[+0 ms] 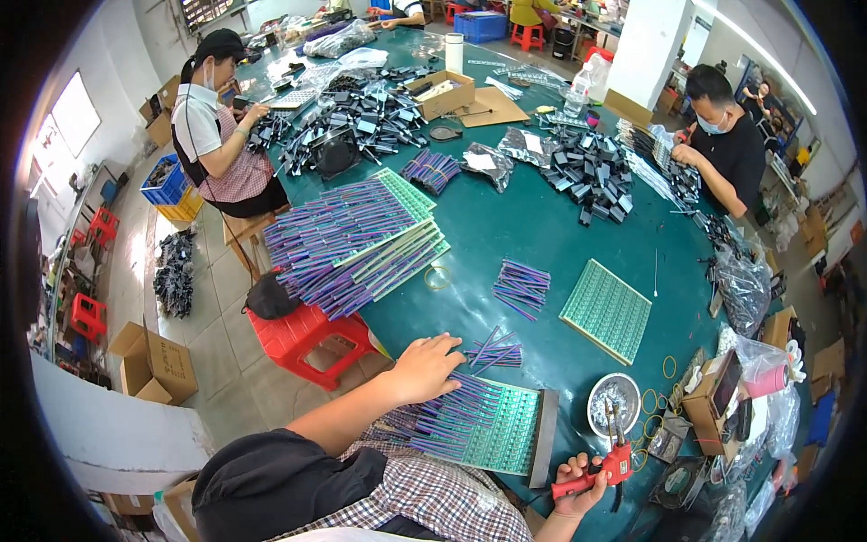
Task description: The person solders ribbon cable wires onto a circuit board panel using a handheld soldering iron, positioning the wires onto the board contact points by hand and securing each connection with the iron.
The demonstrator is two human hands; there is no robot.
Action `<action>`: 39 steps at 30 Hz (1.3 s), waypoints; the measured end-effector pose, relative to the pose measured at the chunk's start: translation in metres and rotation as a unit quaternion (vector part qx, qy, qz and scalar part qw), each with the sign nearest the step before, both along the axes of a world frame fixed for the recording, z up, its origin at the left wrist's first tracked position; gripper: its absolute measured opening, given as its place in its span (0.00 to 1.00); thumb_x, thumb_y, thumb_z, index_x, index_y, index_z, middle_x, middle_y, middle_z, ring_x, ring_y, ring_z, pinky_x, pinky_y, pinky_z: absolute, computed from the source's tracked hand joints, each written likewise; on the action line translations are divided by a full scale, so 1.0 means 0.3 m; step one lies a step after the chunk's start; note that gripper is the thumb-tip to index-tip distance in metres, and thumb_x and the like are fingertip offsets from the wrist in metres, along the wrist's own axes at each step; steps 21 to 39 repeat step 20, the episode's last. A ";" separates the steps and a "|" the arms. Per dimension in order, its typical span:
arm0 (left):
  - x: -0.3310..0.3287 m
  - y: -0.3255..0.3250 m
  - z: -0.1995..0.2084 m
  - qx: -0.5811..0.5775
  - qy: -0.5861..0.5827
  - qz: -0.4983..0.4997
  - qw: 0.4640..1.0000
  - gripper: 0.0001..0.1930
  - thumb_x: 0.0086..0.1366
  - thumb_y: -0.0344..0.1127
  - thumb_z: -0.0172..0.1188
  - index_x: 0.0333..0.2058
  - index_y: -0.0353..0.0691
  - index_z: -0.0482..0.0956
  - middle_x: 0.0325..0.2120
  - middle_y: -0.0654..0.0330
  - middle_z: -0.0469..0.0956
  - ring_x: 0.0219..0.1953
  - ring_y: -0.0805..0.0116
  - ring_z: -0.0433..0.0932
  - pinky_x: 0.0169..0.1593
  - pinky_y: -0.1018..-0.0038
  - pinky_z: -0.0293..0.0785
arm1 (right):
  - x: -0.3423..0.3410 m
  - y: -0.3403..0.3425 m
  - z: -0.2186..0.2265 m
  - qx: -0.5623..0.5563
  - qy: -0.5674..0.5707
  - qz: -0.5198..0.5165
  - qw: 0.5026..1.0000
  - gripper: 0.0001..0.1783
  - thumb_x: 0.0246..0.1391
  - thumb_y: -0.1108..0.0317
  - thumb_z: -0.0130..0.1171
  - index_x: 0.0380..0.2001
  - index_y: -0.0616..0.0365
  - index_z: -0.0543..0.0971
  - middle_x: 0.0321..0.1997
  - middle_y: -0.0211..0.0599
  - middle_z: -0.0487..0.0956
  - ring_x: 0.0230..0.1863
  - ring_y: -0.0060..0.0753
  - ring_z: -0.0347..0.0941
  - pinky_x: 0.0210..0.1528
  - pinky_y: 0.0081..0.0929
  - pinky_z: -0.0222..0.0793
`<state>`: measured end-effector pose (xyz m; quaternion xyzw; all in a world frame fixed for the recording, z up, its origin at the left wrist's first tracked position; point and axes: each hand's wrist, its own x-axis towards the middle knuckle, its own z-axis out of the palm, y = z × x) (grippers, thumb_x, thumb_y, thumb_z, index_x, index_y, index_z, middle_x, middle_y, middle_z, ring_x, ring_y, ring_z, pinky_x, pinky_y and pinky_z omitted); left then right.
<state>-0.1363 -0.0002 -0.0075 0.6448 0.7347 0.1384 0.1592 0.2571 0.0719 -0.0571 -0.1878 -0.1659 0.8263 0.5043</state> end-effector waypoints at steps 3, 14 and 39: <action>0.003 0.002 0.001 0.002 0.008 -0.001 1.000 0.24 0.60 0.46 0.69 0.51 0.40 0.78 0.63 0.48 0.69 0.68 0.47 0.66 0.66 0.51 0.65 | 0.005 0.000 -0.005 -0.001 0.002 -0.002 1.000 0.15 0.65 0.55 0.60 0.46 0.51 0.74 0.40 0.36 0.71 0.38 0.28 0.68 0.48 0.35 0.73; -0.001 -0.004 0.011 -0.007 0.005 0.005 1.000 0.25 0.60 0.45 0.69 0.54 0.43 0.79 0.64 0.50 0.69 0.69 0.47 0.65 0.65 0.52 0.66 | -0.003 -0.002 0.006 -0.002 0.005 -0.003 1.000 0.15 0.65 0.56 0.59 0.48 0.51 0.74 0.41 0.36 0.70 0.38 0.28 0.68 0.49 0.35 0.73; -0.011 0.003 0.018 -0.041 -0.015 -0.006 0.999 0.25 0.61 0.46 0.69 0.54 0.43 0.77 0.67 0.48 0.65 0.71 0.46 0.62 0.67 0.52 0.63 | 0.009 -0.003 -0.007 0.006 0.008 0.004 1.000 0.17 0.63 0.55 0.61 0.49 0.50 0.74 0.41 0.36 0.70 0.39 0.28 0.68 0.53 0.39 0.74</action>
